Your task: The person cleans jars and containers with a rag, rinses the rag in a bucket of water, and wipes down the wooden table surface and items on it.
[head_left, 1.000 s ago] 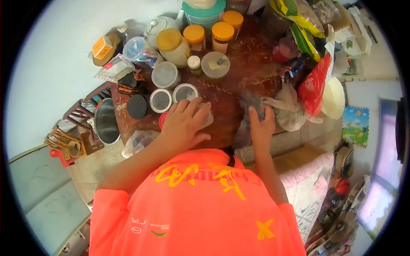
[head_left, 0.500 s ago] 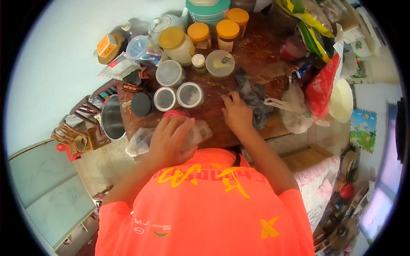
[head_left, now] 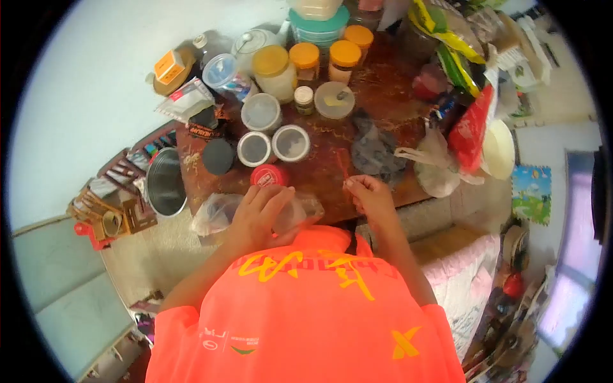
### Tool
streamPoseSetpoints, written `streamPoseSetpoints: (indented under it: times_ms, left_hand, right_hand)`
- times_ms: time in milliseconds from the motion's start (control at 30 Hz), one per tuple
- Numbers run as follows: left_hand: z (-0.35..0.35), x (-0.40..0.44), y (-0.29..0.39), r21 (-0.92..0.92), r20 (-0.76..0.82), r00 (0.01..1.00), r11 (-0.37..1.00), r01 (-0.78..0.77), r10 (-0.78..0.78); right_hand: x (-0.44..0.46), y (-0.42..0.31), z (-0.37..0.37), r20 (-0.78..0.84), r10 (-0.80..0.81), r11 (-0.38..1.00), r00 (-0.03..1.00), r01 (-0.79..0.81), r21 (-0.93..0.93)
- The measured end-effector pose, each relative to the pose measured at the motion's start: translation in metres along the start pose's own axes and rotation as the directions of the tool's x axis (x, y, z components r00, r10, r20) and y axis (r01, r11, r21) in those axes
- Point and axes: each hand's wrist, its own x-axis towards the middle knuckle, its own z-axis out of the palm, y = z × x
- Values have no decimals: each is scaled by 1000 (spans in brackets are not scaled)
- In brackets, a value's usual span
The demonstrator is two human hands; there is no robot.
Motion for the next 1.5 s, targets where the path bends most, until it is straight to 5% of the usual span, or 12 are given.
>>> streamPoseSetpoints:
  times_ms: [233, 433, 767, 967, 1033, 1133, 1333, 1400, 1500]
  left_hand:
    - [7, 2, -5, -38, 38, 983, 983, -179, 181]
    - [9, 8, 2, -84, 53, 965, 964, -252, 257]
    - [19, 14, 30, 61, -14, 981, 980, -191, 192]
    - [46, 34, 37, 174, -15, 987, 973, -155, 160]
    - [52, 41, 41, 202, -9, 987, 967, -158, 163]
    - [56, 48, 49, 263, 19, 994, 958, -112, 111]
    - [62, 61, 45, 286, 15, 989, 947, -143, 145]
    - [61, 65, 46, 250, 21, 981, 949, -193, 194]
    - [58, 64, 52, 207, 41, 997, 976, -65, 58]
  right_hand:
    - [-55, 17, -3, -24, 37, 816, 999, -16, 578]
    - [-95, 31, 3, -63, 2, 646, 998, 47, 762]
    - [-91, 37, -28, 30, -90, 618, 995, 32, 785]
    - [-104, 115, -89, -162, 84, 595, 983, 81, 800]
    - [-104, 146, -109, -346, 276, 627, 897, 105, 772]
    - [-90, 173, -133, -461, 351, 692, 815, 106, 714]
    - [-22, 134, -139, -542, 237, 728, 806, 223, 649]
    - [-5, 120, -134, -579, 213, 936, 787, 6, 352]
    - [8, 136, -132, -539, 211, 926, 816, 11, 378]
